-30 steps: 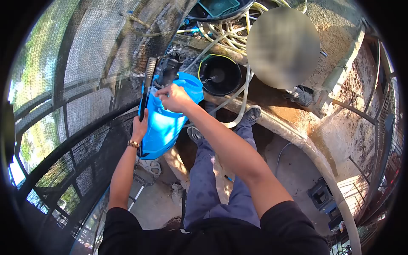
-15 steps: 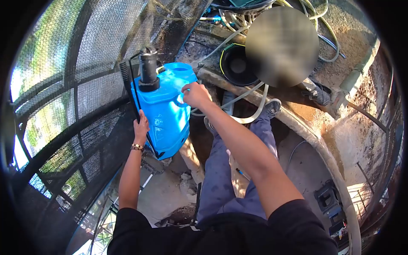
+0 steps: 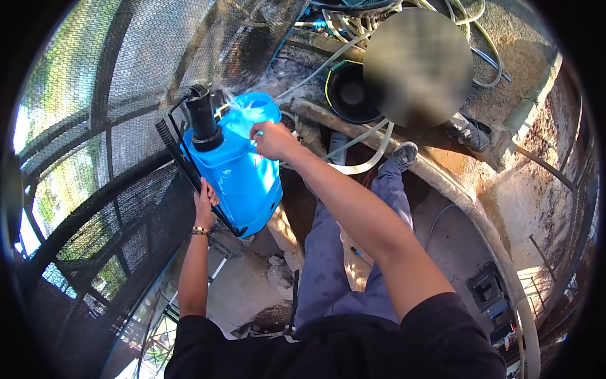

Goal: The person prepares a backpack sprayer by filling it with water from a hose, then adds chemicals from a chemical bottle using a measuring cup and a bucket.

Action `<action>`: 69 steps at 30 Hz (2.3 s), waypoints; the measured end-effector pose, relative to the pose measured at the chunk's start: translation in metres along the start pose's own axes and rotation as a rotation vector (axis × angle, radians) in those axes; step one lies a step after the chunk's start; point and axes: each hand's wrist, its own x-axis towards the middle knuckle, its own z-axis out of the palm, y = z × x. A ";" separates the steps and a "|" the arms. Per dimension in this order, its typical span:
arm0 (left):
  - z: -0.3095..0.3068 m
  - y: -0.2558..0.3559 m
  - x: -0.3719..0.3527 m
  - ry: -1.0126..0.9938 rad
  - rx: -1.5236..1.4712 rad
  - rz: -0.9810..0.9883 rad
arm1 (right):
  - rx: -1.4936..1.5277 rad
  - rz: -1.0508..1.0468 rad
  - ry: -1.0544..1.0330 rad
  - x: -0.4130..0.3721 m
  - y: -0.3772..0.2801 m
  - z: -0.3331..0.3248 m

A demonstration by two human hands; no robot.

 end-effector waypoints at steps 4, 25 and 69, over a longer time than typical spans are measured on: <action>-0.001 -0.008 0.001 0.014 0.041 -0.021 | 0.043 -0.221 -0.104 -0.015 -0.018 0.015; 0.027 0.027 -0.020 -0.189 0.103 0.218 | 0.286 0.130 0.235 -0.024 0.051 -0.054; 0.025 -0.004 -0.174 0.017 0.218 0.378 | -0.259 0.159 -0.593 0.032 0.013 -0.078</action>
